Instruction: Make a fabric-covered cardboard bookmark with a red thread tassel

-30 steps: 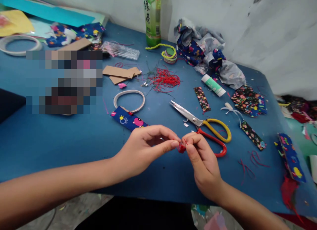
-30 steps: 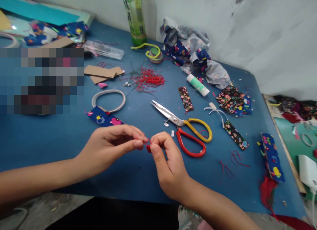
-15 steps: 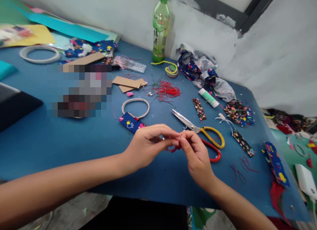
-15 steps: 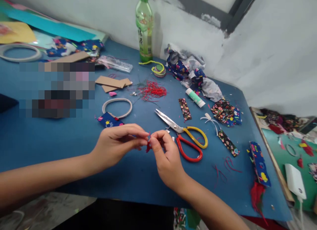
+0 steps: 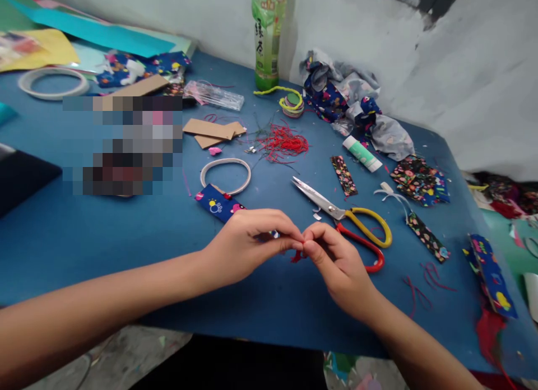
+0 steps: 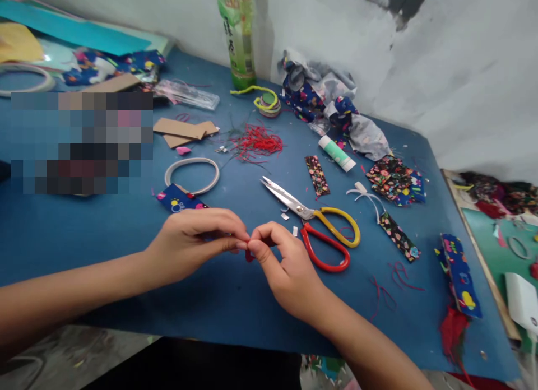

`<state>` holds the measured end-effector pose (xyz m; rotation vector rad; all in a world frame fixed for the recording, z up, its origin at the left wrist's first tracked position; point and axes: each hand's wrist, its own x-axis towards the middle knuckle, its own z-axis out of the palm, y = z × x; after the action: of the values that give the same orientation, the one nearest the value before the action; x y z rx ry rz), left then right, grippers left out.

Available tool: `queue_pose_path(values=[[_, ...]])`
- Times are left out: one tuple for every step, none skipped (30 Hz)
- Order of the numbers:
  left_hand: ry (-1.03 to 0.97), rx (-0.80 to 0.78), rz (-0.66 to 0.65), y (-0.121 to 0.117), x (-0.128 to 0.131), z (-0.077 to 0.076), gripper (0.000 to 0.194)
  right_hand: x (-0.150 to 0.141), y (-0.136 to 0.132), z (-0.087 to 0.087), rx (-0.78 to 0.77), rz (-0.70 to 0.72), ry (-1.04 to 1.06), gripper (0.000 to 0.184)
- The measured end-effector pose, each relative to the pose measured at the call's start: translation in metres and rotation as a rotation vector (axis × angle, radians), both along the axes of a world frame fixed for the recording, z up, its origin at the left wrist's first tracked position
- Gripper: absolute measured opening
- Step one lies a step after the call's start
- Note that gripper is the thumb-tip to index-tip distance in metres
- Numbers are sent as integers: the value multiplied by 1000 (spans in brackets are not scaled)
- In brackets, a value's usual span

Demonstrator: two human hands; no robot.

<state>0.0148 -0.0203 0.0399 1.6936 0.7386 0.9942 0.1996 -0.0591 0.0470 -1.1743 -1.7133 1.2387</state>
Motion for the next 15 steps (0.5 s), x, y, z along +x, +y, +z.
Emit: queue_pose_path(values=[[-3, -94, -8, -1, 0, 1, 8, 1, 0, 0, 22, -9, -20, 14], [-12, -197, -19, -1, 1, 2, 7, 1, 1, -1, 55, -19, -48, 14], [-25, -303, -32, -2, 1, 3, 5, 2, 1, -1, 107, -29, -83, 13], [-38, -404, -44, -2, 2, 4, 5, 3, 2, -2, 176, -36, -122, 11], [-53, -497, -56, -1, 2, 5, 6, 3, 3, -3, 258, -43, -160, 9], [-65, -580, -66, -1, 2, 6, 8, 3, 3, -4, 343, -50, -196, 5], [-75, -655, -73, 0, 2, 7, 9, 3, 4, -5, 426, -56, -225, 3], [-84, -722, -80, 1, 3, 7, 9, 2, 4, -5, 501, -63, -251, 4], [-95, -779, -85, 1, 3, 7, 9, 2, 5, -6, 565, -71, -274, 6], [-105, -826, -88, 2, 3, 7, 8, 2, 5, -6, 618, -81, -298, 8], [-118, -866, -92, 2, 2, 7, 7, 1, 4, -7, 666, -93, -320, 10], [-130, -903, -95, 2, 2, 7, 6, 1, 4, -7, 712, -106, -342, 12], [-143, -937, -96, 2, 2, 7, 4, 1, 4, -8, 754, -118, -362, 15], [-152, -970, -94, 2, 2, 7, 4, 2, 3, -8, 796, -124, -380, 18], [-158, -999, -91, 1, 2, 7, 3, 2, 3, -9, 831, -121, -395, 21]])
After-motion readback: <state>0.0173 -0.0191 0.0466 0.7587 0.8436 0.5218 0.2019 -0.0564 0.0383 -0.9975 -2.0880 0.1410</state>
